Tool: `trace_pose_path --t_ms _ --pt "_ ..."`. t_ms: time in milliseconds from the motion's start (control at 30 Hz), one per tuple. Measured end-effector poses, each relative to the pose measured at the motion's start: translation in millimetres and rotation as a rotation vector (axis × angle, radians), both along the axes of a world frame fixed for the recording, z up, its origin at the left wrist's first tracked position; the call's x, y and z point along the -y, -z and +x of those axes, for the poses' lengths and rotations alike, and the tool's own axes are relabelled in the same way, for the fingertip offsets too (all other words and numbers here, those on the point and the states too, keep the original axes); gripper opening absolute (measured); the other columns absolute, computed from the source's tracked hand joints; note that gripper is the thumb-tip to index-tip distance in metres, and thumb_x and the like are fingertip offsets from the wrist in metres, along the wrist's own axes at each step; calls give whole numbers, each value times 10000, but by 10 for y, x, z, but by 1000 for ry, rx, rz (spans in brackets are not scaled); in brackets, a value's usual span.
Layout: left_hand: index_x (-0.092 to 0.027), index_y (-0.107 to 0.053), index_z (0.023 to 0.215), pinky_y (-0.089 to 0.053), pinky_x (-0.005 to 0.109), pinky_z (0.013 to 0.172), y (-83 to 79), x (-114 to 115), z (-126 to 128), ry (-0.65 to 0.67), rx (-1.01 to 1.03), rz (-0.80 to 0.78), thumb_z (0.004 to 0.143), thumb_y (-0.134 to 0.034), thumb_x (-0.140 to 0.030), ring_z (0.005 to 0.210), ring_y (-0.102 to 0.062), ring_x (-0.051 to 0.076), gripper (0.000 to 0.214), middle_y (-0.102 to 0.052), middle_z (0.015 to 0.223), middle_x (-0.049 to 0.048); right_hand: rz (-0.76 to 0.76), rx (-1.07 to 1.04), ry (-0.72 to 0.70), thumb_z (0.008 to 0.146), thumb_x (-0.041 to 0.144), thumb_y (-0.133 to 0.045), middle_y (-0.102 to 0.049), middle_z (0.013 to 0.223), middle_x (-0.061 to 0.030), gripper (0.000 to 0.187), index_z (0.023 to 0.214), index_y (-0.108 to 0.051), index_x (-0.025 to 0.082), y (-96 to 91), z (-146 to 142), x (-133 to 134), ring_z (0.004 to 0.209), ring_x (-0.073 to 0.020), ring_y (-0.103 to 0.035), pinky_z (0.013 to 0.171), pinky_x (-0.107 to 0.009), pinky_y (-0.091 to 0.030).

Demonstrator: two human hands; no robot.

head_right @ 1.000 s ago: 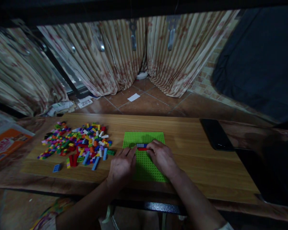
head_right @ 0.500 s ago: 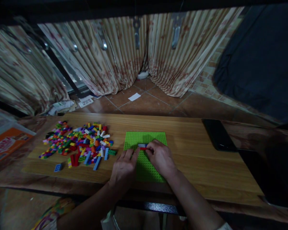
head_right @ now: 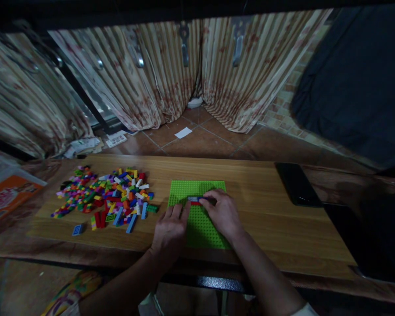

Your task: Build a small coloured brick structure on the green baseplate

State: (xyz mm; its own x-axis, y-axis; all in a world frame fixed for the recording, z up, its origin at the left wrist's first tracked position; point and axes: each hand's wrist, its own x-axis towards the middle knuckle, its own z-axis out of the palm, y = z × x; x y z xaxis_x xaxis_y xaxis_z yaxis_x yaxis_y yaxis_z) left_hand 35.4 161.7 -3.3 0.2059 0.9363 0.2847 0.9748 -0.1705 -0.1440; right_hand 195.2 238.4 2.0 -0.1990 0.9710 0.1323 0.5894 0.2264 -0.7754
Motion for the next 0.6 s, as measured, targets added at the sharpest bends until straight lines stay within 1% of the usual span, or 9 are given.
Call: trace_pose_path --t_ms 133,233,333,600 --pt "-142 -567 1262 -497 304 613 -18 -1 5 -2 12 -36 896 -430 -135 769 -606 209 391 -607 876 99 -52 20 27 741 352 -662 -670 801 -26 156 807 -705 217 32 -17 -37 724 -173 -619 697 -309 -478" --pt "-156 -571 1263 -498 297 626 -8 -15 13 -26 25 -62 897 -432 -137 778 -612 207 391 -611 885 100 -96 41 41 723 346 -673 -673 769 -22 153 788 -706 211 25 -31 -68 676 -168 -607 654 -308 -467" --pt "-166 -577 1254 -497 304 622 -5 -31 18 -36 67 -86 889 -444 -135 780 -615 215 390 -614 890 102 -109 63 39 713 343 -681 -677 742 -22 154 782 -708 208 25 -35 -96 648 -167 -598 627 -307 -457" --pt "-130 -566 1269 -520 325 658 -122 -53 19 -14 86 -198 904 -411 -118 861 -629 235 396 -638 968 123 -155 50 6 702 301 -688 -669 677 -7 117 750 -682 194 60 -53 -142 618 -157 -586 603 -291 -436"
